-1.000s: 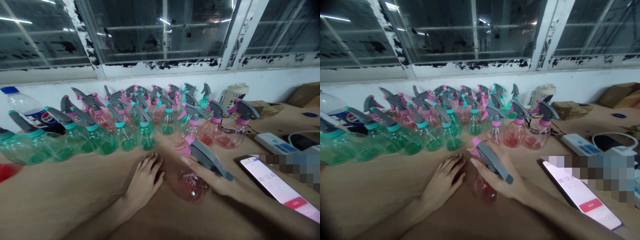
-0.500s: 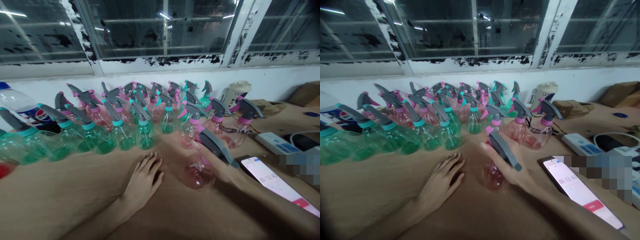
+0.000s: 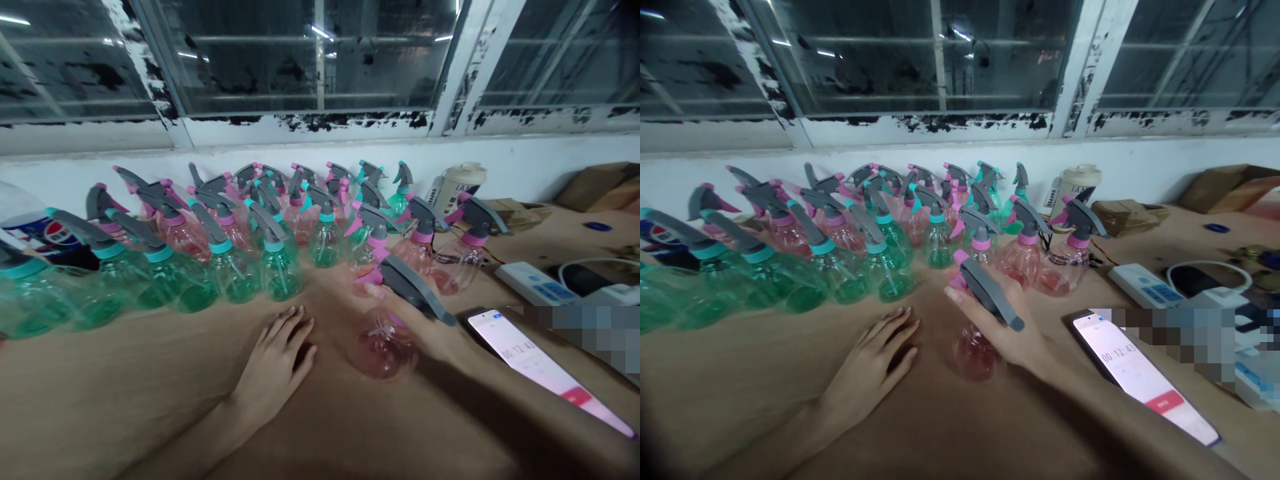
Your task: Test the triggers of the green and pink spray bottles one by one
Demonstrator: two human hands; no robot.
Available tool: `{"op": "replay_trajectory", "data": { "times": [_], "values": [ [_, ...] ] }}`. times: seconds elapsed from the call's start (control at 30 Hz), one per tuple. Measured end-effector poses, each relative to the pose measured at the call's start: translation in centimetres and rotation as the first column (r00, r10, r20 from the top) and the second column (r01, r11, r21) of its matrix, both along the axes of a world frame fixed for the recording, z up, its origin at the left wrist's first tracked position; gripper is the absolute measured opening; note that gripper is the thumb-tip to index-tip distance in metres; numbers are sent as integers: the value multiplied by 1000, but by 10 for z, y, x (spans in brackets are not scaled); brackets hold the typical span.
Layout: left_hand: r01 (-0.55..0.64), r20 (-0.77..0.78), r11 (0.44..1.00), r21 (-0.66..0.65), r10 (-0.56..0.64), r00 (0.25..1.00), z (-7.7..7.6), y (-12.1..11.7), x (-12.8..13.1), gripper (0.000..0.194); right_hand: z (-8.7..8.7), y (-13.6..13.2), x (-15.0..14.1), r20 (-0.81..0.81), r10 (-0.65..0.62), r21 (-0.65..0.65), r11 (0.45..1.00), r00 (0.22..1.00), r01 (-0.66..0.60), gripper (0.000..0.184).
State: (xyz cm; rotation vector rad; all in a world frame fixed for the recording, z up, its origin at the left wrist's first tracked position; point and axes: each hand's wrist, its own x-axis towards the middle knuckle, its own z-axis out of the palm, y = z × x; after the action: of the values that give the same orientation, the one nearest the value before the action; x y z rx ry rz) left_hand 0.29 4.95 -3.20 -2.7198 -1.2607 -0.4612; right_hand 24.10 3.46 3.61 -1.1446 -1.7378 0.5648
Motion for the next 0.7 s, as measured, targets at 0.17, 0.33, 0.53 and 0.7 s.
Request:
{"op": "replay_trajectory", "data": {
  "times": [0.17,0.33,0.53,0.7],
  "values": [
    [6,3,1000,1,-6,1000,1,-1,0,36,6,-2,-3,-26,-21,35,999,999,22,16],
    [-3,-2,1000,-6,3,1000,1,-2,0,36,2,-3,-2,-19,4,22,1000,1000,-4,17],
    [-19,-1,1000,5,19,1000,-1,-2,0,36,-3,1,-2,-17,3,10,1000,1000,-3,28],
    [-26,-7,1000,10,26,1000,-1,-3,-1,36,-3,2,1,-30,-42,33,999,999,43,26]
  ]
}}
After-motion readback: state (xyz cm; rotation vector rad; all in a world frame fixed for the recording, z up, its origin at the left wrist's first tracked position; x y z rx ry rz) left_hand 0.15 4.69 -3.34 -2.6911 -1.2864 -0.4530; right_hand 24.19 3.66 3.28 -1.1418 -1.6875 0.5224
